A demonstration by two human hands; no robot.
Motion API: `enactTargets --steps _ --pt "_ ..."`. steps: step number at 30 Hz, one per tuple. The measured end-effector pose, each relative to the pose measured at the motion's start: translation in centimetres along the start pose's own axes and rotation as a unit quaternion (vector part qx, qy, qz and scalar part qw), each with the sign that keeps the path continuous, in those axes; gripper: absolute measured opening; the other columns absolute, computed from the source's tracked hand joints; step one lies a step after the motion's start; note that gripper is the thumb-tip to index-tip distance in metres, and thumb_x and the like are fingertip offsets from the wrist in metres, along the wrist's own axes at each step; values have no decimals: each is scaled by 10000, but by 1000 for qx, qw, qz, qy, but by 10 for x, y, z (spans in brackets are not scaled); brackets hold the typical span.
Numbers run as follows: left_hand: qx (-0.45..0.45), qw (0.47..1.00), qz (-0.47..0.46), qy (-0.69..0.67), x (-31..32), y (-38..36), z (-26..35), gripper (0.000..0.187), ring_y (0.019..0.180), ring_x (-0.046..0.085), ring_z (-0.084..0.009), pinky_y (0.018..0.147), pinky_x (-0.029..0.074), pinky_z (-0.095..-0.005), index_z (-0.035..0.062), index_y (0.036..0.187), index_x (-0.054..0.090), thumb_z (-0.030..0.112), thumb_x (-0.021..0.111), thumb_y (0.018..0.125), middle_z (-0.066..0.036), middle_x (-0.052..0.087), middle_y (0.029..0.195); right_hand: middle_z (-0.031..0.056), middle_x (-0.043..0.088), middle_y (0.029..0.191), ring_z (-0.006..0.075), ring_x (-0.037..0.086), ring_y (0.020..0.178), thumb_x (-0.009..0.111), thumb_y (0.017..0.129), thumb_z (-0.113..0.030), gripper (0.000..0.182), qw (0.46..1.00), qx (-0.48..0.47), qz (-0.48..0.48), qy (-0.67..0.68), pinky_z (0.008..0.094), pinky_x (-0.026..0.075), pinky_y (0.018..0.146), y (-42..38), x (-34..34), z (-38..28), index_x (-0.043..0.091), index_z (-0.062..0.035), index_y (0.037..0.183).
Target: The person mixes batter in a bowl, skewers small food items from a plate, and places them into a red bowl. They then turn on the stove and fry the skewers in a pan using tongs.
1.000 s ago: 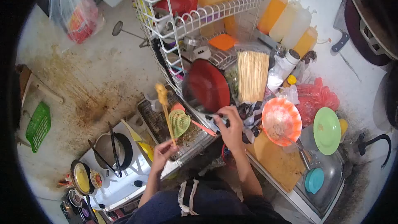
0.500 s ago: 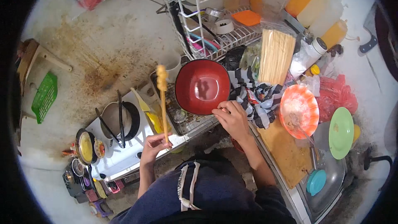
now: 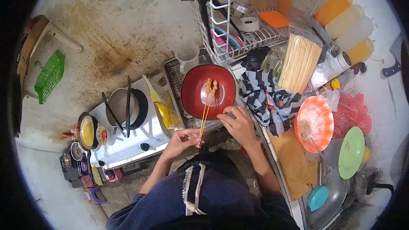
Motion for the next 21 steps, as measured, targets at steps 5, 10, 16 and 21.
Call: enactTargets --steps 5,10,16,21 --pt "-5 999 15 -40 -23 4 -27 383 795 554 -124 688 473 -263 30 1183 389 235 457 867 -94 559 926 24 525 784 199 514 746 659 610 -60 158 1000 -16 -9 12 316 424 673 -7 10 2 616 -82 760" --pt "8 979 186 -81 -46 8 -36 530 935 512 -198 746 492 -362 101 1284 173 280 445 865 -110 380 1139 27 527 785 198 517 747 662 604 -57 161 998 -12 -41 44 317 429 668 -18 20 -1 613 -77 757" --pt "-13 979 164 -122 -40 2 -44 537 965 503 -187 763 498 -346 118 1291 169 95 456 838 -85 378 1167 41 535 840 205 519 765 643 625 -42 161 994 -32 -90 59 321 433 686 -24 30 -7 609 -73 780" --pt "26 956 230 -182 -39 -14 -68 523 1007 479 -181 771 494 -340 128 1280 196 29 436 826 -77 376 1178 85 527 944 221 523 834 592 678 -16 169 986 -10 -127 107 312 425 741 -28 39 -17 607 -63 839"
Point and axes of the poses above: each hand's wrist, its own y-axis towards the middle knuckle, its own x-axis out of the palm, z = x × y, the point moved 2 cm from there along y, towards the middle knuckle
